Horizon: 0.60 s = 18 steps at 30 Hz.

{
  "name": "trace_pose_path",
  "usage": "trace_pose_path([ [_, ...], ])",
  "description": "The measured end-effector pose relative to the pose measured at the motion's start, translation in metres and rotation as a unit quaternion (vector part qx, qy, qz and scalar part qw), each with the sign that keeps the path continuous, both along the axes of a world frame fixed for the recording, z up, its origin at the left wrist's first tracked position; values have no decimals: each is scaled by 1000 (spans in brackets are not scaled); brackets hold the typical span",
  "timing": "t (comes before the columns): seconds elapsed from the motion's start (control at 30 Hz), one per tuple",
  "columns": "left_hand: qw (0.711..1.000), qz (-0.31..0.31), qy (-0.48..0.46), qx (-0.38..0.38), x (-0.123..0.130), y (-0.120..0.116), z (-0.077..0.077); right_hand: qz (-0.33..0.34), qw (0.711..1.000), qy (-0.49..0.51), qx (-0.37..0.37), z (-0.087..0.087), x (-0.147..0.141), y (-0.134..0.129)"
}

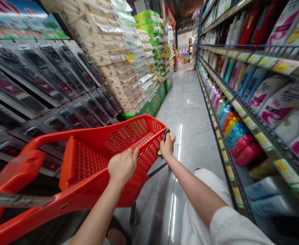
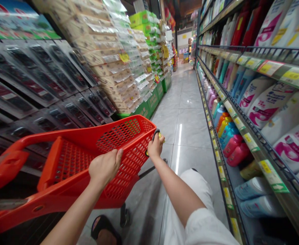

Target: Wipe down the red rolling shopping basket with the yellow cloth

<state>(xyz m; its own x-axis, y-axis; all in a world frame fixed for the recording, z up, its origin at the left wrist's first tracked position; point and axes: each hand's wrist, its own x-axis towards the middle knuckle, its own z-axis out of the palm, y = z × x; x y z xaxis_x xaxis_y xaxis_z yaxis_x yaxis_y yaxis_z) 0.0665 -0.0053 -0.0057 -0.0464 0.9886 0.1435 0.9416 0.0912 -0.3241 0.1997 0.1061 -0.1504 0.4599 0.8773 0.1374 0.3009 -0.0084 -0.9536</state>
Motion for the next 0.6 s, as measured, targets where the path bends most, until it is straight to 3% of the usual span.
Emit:
trace_pose_path([
  [0.1,1000,-4,-7,8,5,4,0,32,999,-26,23,4,-30,-31],
  [0.2,1000,-8,-18,19,10,9,-1,117,986,-96,74,0,-52,-67],
  [0.3,999,-11,-24,28,12,12,-3,210,954,-171,130,-13,-60,-89],
  [0.37,999,-14,-26,28,13,12,-3,234,942,-196,137,-24,-55,-90],
  [0.5,999,-9,-27,17,13,9,-2,139,980,-137,49,-38,-32,-57],
  [0.6,1000,-3,-26,11,12,7,-1,26,1000,-16,-4,-33,-13,-22],
])
